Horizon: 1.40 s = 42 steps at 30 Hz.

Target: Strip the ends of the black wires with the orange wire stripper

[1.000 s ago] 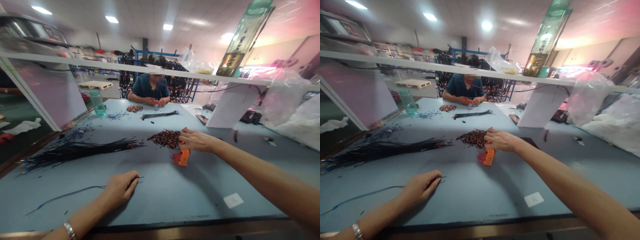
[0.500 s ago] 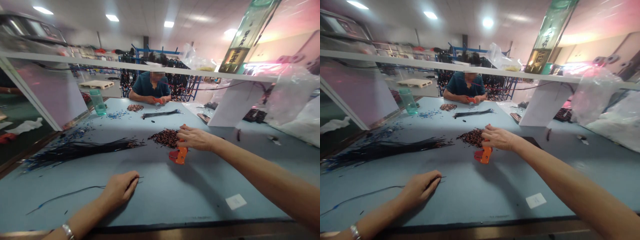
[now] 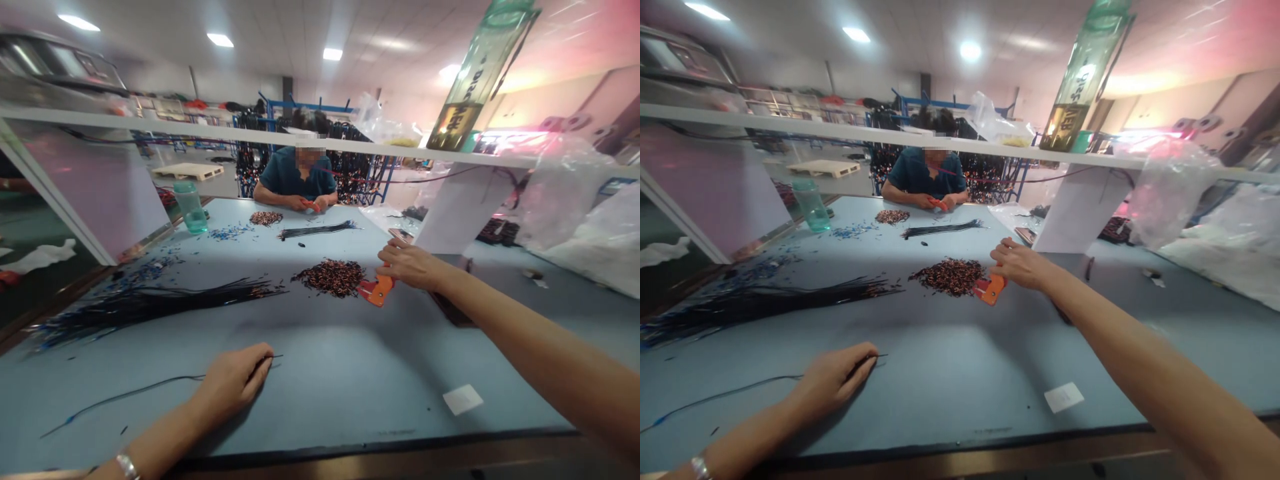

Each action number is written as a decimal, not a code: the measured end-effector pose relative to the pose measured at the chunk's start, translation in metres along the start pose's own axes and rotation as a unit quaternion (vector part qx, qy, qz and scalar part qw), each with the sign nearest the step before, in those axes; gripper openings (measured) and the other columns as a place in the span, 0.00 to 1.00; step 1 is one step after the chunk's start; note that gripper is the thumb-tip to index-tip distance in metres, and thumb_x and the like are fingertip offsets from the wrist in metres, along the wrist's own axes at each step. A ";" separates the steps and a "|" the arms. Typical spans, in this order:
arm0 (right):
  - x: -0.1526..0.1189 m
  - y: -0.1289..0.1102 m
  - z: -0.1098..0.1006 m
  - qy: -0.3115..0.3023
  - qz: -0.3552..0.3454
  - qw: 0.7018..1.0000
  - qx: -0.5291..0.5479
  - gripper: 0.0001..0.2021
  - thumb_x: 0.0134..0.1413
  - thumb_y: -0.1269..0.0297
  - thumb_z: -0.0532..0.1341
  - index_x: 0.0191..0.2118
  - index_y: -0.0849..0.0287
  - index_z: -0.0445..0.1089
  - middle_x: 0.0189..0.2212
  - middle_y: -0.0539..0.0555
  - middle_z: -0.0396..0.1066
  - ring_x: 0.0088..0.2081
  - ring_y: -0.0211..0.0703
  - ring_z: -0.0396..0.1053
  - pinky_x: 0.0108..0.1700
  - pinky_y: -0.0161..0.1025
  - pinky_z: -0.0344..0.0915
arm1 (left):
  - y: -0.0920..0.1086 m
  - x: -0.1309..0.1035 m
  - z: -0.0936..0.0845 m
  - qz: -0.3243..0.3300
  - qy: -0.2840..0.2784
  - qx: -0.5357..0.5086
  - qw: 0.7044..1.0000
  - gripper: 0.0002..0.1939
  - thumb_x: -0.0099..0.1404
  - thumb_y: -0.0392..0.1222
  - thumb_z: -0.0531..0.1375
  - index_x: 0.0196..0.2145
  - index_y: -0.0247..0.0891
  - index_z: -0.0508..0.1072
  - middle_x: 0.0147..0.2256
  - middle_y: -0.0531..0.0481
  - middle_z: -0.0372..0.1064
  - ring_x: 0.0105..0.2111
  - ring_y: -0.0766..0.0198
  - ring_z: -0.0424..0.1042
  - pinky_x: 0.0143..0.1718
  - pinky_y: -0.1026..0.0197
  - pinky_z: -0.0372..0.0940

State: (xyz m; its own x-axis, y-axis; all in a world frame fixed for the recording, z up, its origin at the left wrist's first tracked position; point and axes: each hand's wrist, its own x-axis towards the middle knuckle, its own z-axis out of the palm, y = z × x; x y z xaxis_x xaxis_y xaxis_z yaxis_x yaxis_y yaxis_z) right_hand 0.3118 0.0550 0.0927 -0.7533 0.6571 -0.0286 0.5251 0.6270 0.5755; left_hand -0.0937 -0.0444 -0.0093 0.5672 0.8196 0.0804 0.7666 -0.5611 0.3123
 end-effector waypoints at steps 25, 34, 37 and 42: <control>-0.025 -0.060 0.004 0.015 0.411 0.800 0.436 0.14 0.39 0.67 0.64 0.37 0.59 0.75 0.30 0.57 0.74 0.35 0.59 0.72 0.36 0.45 0.63 | 0.001 0.000 -0.001 0.006 0.021 -0.011 1.000 0.15 0.70 0.43 0.46 0.34 0.40 0.70 0.27 0.51 0.73 0.26 0.61 0.71 0.28 0.63 0.57; 0.000 -0.142 -0.004 0.135 0.284 0.460 0.830 0.19 0.51 0.51 0.58 0.45 0.59 0.66 0.35 0.58 0.74 0.35 0.52 0.76 0.40 0.50 0.72 | 0.000 -0.011 0.004 0.025 0.106 0.002 0.994 0.15 0.70 0.42 0.47 0.33 0.40 0.72 0.28 0.50 0.72 0.27 0.62 0.72 0.30 0.63 0.61; 0.015 -0.156 0.002 0.169 0.248 0.368 0.880 0.18 0.54 0.53 0.55 0.46 0.57 0.66 0.35 0.58 0.74 0.35 0.51 0.76 0.43 0.53 0.72 | -0.003 -0.013 0.004 -0.026 0.178 0.010 0.984 0.14 0.70 0.43 0.48 0.36 0.40 0.72 0.31 0.49 0.74 0.29 0.60 0.73 0.32 0.62 0.63; 0.021 -0.168 0.007 0.221 0.207 0.268 0.915 0.22 0.47 0.59 0.57 0.50 0.54 0.66 0.41 0.56 0.74 0.42 0.54 0.74 0.43 0.53 0.71 | -0.011 -0.008 0.002 -0.085 0.238 0.000 0.968 0.12 0.70 0.43 0.48 0.39 0.41 0.71 0.35 0.49 0.77 0.34 0.61 0.75 0.36 0.62 0.66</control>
State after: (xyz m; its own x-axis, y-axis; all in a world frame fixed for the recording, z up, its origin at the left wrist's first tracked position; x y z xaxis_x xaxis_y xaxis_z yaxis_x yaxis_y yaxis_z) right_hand 0.2112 -0.0334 -0.0104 -0.2415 0.9685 0.0602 -0.3894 -0.0399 -0.9202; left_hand -0.1055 -0.0449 -0.0150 0.2295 0.8606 0.4546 0.8371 -0.4128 0.3589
